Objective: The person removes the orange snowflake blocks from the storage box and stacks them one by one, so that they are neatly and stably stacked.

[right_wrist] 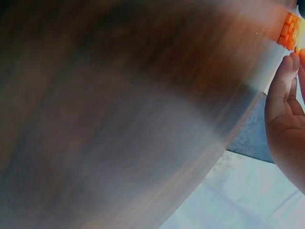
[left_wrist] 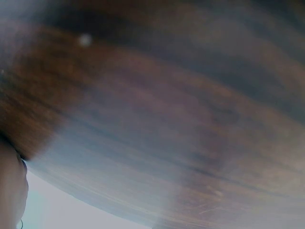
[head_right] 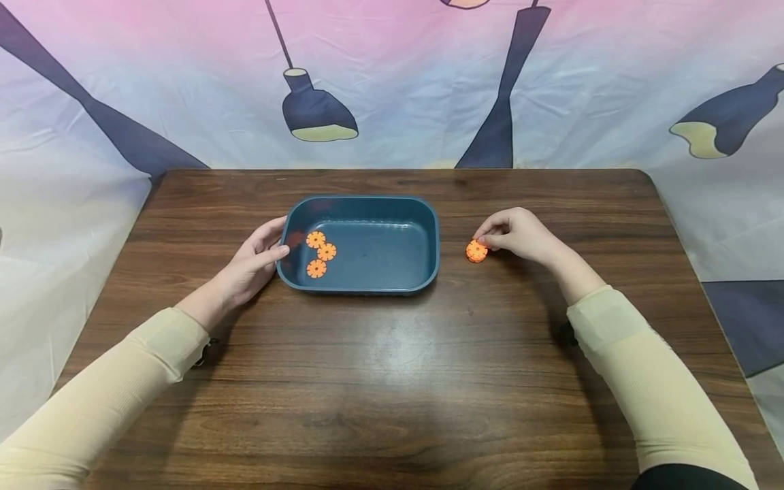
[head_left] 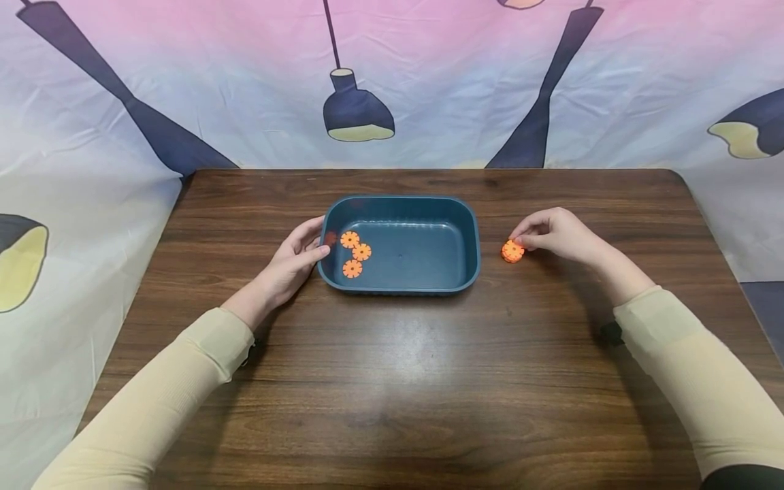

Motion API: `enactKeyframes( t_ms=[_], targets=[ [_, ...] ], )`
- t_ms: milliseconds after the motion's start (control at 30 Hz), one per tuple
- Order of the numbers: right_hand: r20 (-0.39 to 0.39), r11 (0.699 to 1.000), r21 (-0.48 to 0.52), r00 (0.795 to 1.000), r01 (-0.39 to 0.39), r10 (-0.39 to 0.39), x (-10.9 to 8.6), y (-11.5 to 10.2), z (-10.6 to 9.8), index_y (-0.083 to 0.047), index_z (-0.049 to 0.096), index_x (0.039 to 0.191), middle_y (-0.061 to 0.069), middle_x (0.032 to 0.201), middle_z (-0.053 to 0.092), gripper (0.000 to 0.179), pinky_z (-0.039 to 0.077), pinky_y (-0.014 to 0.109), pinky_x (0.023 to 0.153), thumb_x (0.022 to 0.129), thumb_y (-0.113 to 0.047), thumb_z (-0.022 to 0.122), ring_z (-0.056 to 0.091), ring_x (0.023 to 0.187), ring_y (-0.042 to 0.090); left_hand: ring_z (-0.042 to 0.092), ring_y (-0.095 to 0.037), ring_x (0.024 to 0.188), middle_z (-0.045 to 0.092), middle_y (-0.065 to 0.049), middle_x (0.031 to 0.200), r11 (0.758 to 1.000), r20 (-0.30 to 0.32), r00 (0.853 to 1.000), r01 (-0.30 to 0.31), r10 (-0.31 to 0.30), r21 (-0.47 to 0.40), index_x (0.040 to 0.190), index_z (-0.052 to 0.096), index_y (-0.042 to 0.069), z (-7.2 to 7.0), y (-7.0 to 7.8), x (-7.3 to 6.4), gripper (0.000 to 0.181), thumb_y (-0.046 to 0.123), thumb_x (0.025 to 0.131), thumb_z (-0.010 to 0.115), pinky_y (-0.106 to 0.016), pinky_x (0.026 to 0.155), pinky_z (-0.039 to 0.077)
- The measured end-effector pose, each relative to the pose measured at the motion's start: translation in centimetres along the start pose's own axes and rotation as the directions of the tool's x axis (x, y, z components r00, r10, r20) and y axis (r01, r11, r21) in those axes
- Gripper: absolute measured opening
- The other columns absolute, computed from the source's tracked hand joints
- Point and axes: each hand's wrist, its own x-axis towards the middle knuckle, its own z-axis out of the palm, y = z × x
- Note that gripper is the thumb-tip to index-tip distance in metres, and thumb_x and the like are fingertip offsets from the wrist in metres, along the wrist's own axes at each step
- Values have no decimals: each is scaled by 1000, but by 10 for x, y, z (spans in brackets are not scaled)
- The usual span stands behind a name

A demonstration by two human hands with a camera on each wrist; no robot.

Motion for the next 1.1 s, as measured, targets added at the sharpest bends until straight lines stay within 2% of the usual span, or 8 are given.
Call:
enactKeyframes(
  t_ms=[367,533,700,867,1100],
  targets=[
    [-4,999,-41,999,-32,32,3,-1,2,-3,81,111,10,102,80,15,51,14,74,100,-10,74,65,80,-2,48,-11,138,45,1,154,1000,-2,1000,0,0,3,165,34,10,0,1,0,61,0,107,52,-14,107,48],
    [-17,999,-46,1000,-26,25,2,-1,1,-2,80,113,13,107,80,16,50,13,75,99,-9,74,65,82,-2,47,-12,140,44,0,156,1000,-4,1000,11,-11,5,165,33,10,0,1,0,61,0,108,52,-14,107,47],
    [-32,999,-39,999,4,-5,3,-5,-1,-2,79,114,14,106,79,16,49,11,77,98,-6,75,65,82,-4,47,-12,140,44,2,155,1000,-9,1000,17,-17,9,165,34,12,-1,-1,0,61,1,108,52,-14,108,47],
    [-50,999,-31,998,45,-46,6,-16,-4,-1,79,114,13,103,80,18,51,10,76,97,-3,76,66,82,-5,47,-12,140,43,0,157,1000,-11,1000,18,-17,13,165,34,12,-1,-2,0,61,2,108,53,-15,108,46],
    [-62,996,-5,994,94,-94,15,-43,-3,-2,78,115,11,105,79,20,54,11,77,95,-2,78,67,82,-3,47,-12,140,41,-3,160,1000,-4,1000,16,-16,17,165,33,11,-2,-1,0,61,3,108,53,-15,108,46]
  ],
)
